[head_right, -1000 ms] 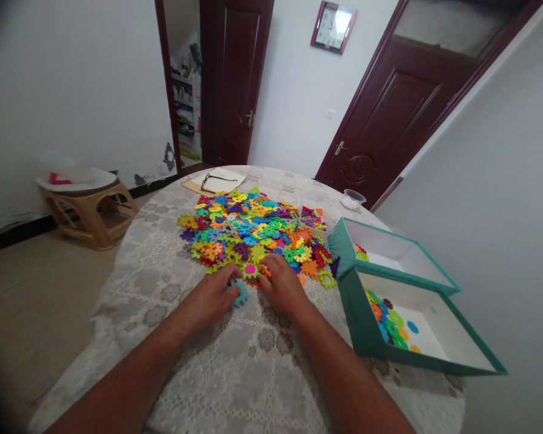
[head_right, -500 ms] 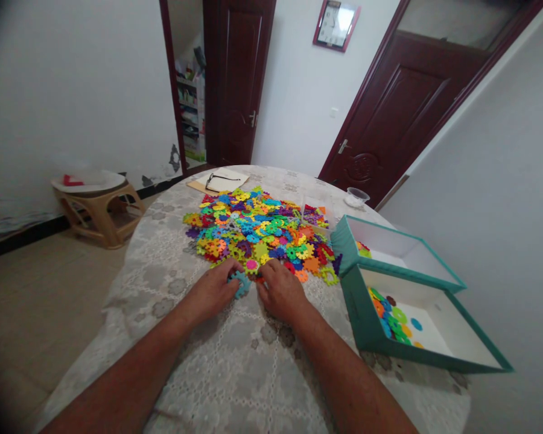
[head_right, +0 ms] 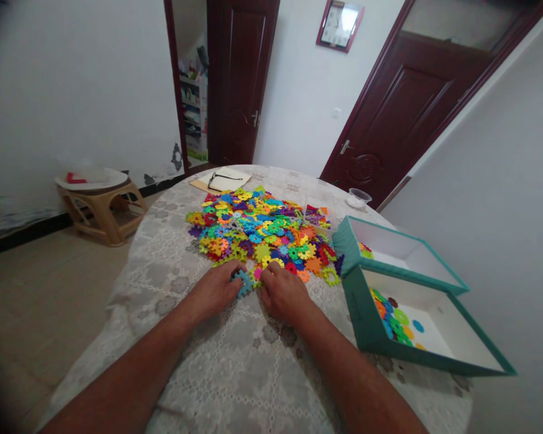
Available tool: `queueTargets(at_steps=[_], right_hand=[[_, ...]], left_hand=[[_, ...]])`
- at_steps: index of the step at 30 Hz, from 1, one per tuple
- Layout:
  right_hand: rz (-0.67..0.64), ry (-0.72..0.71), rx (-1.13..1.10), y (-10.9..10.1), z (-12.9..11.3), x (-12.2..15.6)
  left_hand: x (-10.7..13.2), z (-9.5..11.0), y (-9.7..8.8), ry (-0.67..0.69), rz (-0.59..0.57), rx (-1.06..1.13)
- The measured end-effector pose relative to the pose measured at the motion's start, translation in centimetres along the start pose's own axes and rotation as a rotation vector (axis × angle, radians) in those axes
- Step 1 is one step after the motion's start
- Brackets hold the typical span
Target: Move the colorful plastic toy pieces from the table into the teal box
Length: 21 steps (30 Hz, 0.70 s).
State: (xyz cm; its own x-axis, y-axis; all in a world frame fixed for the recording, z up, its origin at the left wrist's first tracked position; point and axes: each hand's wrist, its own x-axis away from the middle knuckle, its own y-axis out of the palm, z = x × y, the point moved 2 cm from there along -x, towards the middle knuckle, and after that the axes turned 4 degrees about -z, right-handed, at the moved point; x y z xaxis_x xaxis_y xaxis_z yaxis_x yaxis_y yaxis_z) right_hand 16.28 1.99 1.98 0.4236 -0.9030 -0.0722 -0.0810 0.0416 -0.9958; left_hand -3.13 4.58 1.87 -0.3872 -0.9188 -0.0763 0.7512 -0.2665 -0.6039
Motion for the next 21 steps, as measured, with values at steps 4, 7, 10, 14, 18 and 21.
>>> queueTargets(at_steps=[4,7,10,14,18,21], right_hand=[[0.129,0.035,-0.1,0.6,0.7,0.6],[0.138,-0.018,-0.193,0.3,0.8,1.3],[0.09,-0.087,-0.24,-0.2,0.6,2.0],[0.069,-0.079,-0.24,-0.5,0.5,2.3],[0.08,-0.054,-0.229,0.1,0.3,2.0],[0.139,-0.061,-0.302,0.4,0.4,1.9]], left_hand=[[0.0,0.1,0.0,0.026,0.004,0.026],[0.0,0.1,-0.1,0.038,-0.003,0.034],[0.0,0.0,-0.1,0.043,-0.007,0.023],[0.0,-0.3,0.0,0.052,0.005,0.012],[0.1,-0.2,0.0,0.044,0.011,0.019],[0.2,0.1,-0.1,0.041,0.011,0.062]])
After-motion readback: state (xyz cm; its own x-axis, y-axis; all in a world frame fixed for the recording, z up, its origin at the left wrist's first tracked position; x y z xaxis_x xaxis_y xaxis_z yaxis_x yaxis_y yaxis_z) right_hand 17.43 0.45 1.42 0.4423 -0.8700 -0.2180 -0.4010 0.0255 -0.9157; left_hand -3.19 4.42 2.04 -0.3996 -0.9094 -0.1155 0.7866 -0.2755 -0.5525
